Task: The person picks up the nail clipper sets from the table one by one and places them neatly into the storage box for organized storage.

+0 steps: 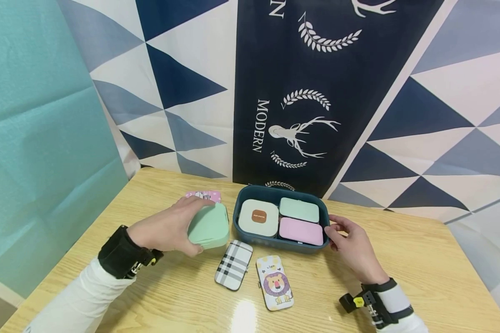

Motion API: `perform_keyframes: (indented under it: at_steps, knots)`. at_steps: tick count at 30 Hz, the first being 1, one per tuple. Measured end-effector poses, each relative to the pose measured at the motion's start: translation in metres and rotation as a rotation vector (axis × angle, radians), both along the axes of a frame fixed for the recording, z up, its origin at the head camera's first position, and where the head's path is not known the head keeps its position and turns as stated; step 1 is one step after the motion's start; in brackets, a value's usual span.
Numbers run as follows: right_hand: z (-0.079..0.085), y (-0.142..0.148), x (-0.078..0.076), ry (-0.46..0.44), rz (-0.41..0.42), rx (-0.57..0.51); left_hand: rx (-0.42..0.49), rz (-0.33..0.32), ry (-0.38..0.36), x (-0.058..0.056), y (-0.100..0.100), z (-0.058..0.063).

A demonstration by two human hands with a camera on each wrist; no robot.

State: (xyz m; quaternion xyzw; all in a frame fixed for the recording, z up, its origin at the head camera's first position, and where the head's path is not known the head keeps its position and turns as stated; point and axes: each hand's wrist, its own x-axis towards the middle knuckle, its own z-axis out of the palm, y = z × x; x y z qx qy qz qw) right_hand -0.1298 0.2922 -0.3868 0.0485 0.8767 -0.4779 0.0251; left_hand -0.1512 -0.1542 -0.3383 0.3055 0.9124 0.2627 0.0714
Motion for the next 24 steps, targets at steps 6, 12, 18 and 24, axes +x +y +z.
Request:
perform_keyframes:
  at_steps: [6, 12, 18, 24]
  knots:
    - [0.001, 0.001, 0.0, 0.01, -0.005, 0.004, 0.024, -0.013, 0.024, -0.001, 0.002, 0.004]
    - [0.001, 0.002, 0.001, 0.003, -0.007, -0.001, 0.04, -0.033, 0.055, -0.006, 0.009, 0.011]
    - [0.0, 0.001, 0.002, -0.002, -0.008, -0.011, 0.02, -0.04, 0.072, -0.011, 0.02, 0.02]
    - [0.0, 0.0, 0.002, 0.004, -0.007, -0.005, 0.013, -0.058, 0.086, -0.02, 0.035, 0.024]
